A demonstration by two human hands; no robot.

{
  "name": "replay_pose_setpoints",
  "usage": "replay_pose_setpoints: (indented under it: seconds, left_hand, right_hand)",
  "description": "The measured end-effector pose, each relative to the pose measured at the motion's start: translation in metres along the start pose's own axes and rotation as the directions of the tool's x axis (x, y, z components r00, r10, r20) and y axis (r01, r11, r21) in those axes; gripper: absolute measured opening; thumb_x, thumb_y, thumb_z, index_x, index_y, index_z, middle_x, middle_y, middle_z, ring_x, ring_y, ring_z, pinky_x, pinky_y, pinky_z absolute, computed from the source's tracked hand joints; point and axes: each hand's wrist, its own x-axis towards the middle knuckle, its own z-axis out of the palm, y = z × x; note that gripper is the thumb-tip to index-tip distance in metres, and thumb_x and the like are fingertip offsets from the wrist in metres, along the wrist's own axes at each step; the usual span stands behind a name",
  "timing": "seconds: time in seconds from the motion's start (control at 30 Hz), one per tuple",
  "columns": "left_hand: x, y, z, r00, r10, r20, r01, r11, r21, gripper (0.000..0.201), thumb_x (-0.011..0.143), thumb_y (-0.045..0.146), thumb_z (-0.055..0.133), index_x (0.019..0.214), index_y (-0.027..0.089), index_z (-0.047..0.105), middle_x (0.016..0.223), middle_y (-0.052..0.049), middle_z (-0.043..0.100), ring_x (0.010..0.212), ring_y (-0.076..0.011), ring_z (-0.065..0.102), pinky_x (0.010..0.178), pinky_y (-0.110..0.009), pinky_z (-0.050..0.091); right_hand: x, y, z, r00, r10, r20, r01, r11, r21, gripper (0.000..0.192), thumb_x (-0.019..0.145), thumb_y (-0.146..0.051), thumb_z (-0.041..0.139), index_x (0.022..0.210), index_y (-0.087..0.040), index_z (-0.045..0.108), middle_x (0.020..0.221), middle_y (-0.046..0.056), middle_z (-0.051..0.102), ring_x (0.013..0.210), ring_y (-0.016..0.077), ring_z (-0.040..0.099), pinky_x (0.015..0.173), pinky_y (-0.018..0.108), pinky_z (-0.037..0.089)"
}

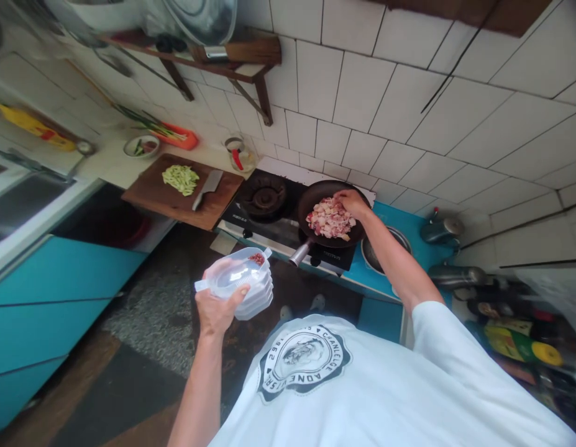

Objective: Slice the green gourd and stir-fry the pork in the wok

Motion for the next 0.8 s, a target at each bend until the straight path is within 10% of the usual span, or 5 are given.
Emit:
replay_pose_setpoints:
  seconds: [0.17,0.43,0.8]
  left_hand:
    - [-0.005,-0.004,-0.009,1.000,0.003,0.020,-0.002,0.999,-0.043,0.074,0.069,0.061,0.089,0.127,0.021,0.066,0.116,-0.011,0.075,0.118,-0.0372,0.073,0.107,-0.057,0.059]
    - [-0.010,-0.020,-0.033,0.999,0.035,0.028,-0.033,0.996,-0.085,0.072,0.070,0.056,0.091,0.129,0.022,0.065,0.124,-0.012,0.074,0.121,-0.0360,0.072,0.108,-0.056,0.059]
    - [-0.006,-0.029,-0.013,0.987,0.153,0.055,-0.138,0.967,-0.213,0.071,0.071,0.039,0.095,0.135,0.026,0.067,0.125,-0.012,0.076,0.114,-0.0352,0.076,0.099,-0.056,0.065]
  right_hand:
    - [0.002,-0.031,0.005,0.998,0.014,-0.059,-0.007,0.993,0.120,0.015,0.092,-0.007,0.065,0.099,-0.018,0.071,0.072,0.001,0.069,0.051,0.0110,0.059,0.054,0.026,0.054]
    - [-0.027,-0.031,-0.005,0.990,-0.090,-0.109,0.080,0.992,-0.094,0.007,0.095,-0.015,0.062,0.094,-0.021,0.065,0.074,0.000,0.070,0.050,0.0089,0.044,0.049,0.021,0.038]
    - [-0.068,-0.045,0.020,0.991,-0.022,-0.131,0.064,0.943,0.326,0.020,0.104,-0.025,0.058,0.085,-0.024,0.051,0.057,-0.011,0.033,0.044,0.0072,0.023,0.040,0.017,0.020]
